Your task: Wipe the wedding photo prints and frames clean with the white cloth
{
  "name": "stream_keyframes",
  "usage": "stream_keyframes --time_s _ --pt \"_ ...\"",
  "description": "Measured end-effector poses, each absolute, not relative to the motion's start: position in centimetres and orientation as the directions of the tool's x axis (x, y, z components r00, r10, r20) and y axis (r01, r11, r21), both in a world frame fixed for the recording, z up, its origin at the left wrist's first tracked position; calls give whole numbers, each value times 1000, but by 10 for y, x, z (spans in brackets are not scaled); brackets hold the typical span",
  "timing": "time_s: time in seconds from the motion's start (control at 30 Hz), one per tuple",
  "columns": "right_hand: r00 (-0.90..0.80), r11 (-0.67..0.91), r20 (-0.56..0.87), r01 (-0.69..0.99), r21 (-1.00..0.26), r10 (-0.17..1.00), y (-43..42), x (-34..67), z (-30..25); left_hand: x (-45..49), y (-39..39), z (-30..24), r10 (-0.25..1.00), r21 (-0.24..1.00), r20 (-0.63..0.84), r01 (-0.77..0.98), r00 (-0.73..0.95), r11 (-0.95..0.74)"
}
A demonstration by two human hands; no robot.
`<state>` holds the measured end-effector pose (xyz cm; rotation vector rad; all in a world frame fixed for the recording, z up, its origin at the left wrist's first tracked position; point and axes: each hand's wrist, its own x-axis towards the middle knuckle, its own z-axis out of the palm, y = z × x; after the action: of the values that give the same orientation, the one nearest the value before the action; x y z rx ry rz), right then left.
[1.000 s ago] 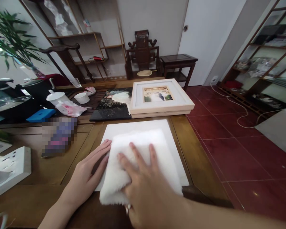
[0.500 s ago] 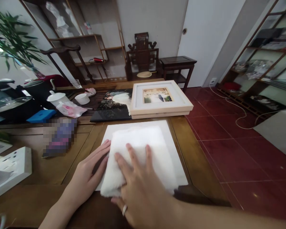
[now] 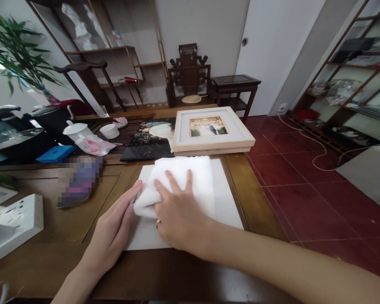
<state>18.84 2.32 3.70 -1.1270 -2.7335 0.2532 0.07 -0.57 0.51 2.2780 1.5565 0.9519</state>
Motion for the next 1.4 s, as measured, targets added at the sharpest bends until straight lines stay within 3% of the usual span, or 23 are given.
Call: stream_keyframes --time_s 0.1,0.23,0.33,0.47,0.63,0.93,1.27,1.33,1.4 --pt "-767 772 112 609 -183 631 9 181 39 0 -8 7 898 544 396 739 192 -398" --pt "-865 854 104 454 -253 491 -18 185 38 -2 -8 5 901 561 384 724 203 -402" --pt "-870 843 90 437 -313 484 -29 196 38 -3 -7 1 914 557 345 737 215 -383" --pt "-837 790 69 481 -379 543 -13 209 46 -1 -5 -2 936 556 288 760 203 -336" --pt "-695 666 84 637 -389 714 37 200 50 0 -4 0 926 531 314 770 209 -353" --pt "-761 717 36 593 -366 648 73 178 58 0 -3 3 911 507 341 771 231 -385" --pt "-493 466 -21 835 -294 870 64 277 50 1 -2 -2 905 515 356 760 232 -397" --pt "-466 451 8 852 -266 885 57 295 46 2 -3 -1 905 512 355 762 234 -397" --pt "-399 426 161 879 -214 903 48 312 45 2 -3 -1 905 505 355 766 235 -397"
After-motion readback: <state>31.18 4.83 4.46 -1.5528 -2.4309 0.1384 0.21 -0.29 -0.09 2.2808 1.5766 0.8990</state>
